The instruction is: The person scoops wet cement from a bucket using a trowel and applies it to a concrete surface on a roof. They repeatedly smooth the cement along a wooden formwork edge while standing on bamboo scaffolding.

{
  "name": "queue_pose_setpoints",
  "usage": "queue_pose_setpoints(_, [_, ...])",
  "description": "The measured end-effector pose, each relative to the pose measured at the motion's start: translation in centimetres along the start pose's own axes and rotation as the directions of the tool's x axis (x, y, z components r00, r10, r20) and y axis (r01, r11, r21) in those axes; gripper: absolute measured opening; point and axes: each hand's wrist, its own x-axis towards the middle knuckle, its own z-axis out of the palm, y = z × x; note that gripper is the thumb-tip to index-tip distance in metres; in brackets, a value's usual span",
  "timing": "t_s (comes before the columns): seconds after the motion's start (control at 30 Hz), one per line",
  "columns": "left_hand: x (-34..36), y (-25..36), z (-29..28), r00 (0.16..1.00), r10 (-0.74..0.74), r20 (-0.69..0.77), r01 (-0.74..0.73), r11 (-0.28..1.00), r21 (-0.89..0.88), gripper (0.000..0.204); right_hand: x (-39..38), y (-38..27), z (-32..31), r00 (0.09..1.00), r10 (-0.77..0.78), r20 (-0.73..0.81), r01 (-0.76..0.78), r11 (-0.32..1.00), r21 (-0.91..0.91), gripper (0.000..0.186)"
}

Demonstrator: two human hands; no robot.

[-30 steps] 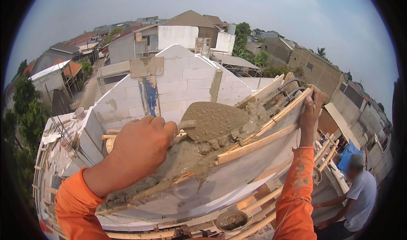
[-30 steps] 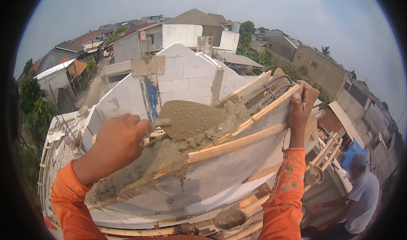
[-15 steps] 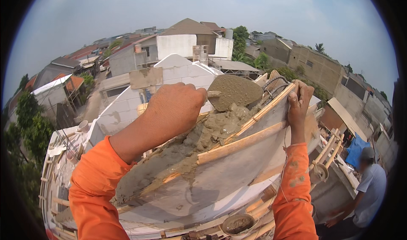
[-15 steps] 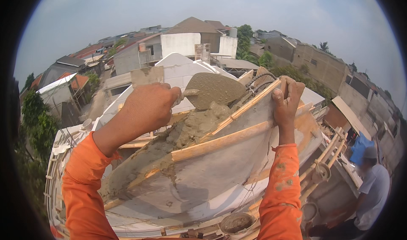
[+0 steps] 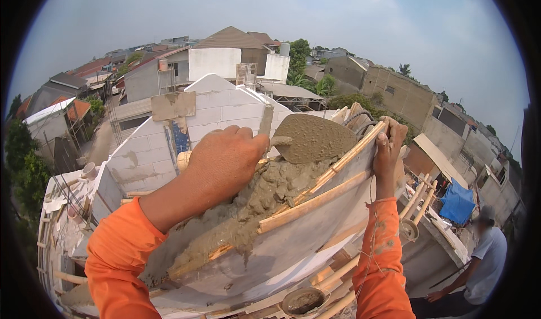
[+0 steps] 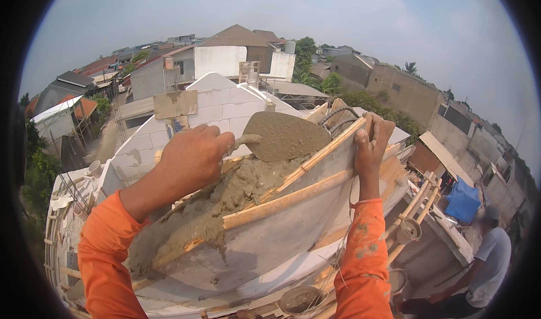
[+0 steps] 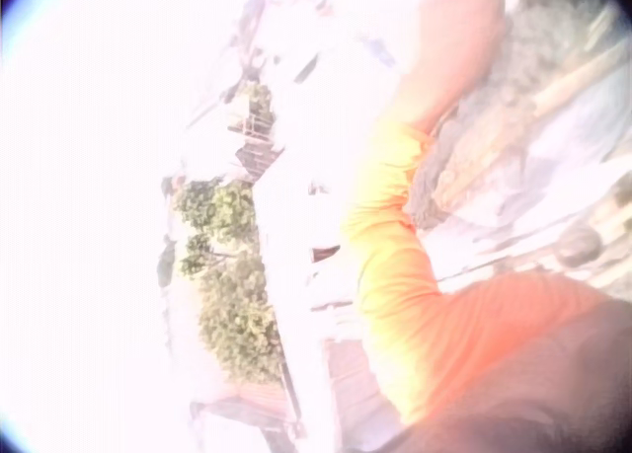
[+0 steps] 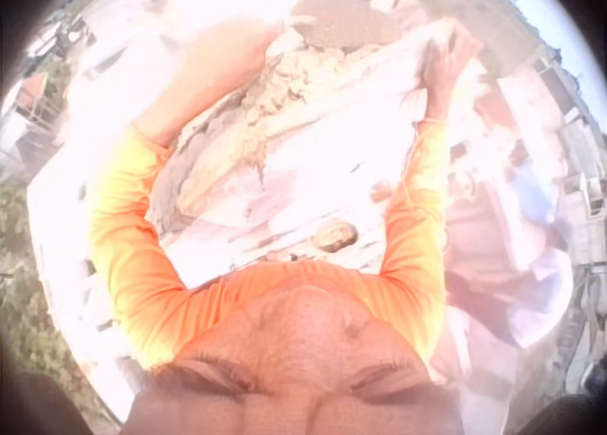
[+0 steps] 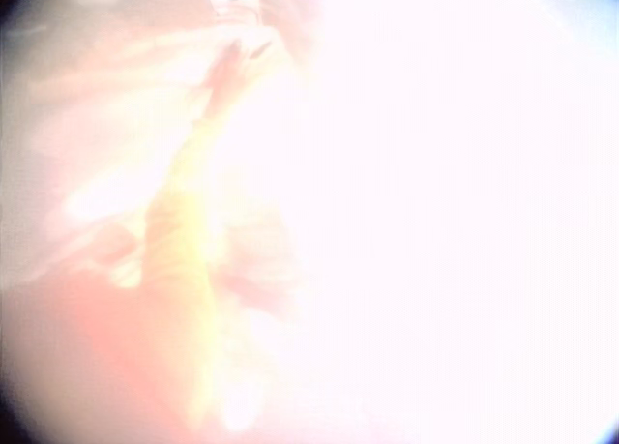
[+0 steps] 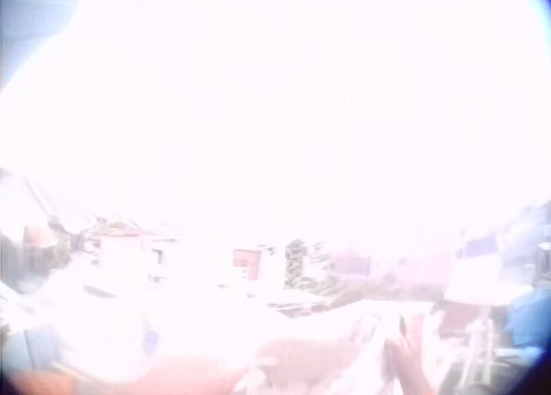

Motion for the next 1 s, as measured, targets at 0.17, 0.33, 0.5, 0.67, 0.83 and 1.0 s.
queue_pose_setpoints(0.17, [4.2,-0.8,1.6,0.989,0.026,-0.143,-0.042,0.993,-0.111,0.018,0.0,0.0,0.2,1.0,0.013,-0.001,-0.013,1.0,-0.001,0.067])
queue_pose_setpoints(0.33, [3.9,-2.0,-2.4,1.0,-0.005,0.031,0.007,0.999,-0.05,0.017,-0.3,0.0,-0.3,1.0,0.029,0.005,-0.029,0.999,-0.025,0.069])
queue_pose_setpoints(0.5, [2.7,-2.1,-0.8,1.0,-0.006,-0.002,0.006,1.0,0.023,0.012,0.0,0.8,-0.3,1.0,-0.002,-0.005,0.001,0.998,-0.069,0.068])
queue_pose_setpoints(0.67, [-0.7,0.0,-2.7,0.993,0.005,0.117,-0.012,0.998,0.061,0.007,0.2,0.7,-0.1,1.0,-0.012,-0.004,0.012,0.997,-0.075,0.07])
queue_pose_setpoints(0.83, [-5.0,-0.4,-4.4,0.998,-0.023,0.064,0.018,0.998,0.067,0.011,-0.1,1.3,-0.2,1.0,0.003,-0.008,-0.003,0.999,-0.049,0.067])
queue_pose_setpoints(1.0, [-8.4,-0.1,-4.9,0.984,-0.145,0.103,0.141,0.989,0.048,0.013,-0.4,1.6,0.2,1.0,0.016,-0.009,-0.016,1.0,0.017,0.061])
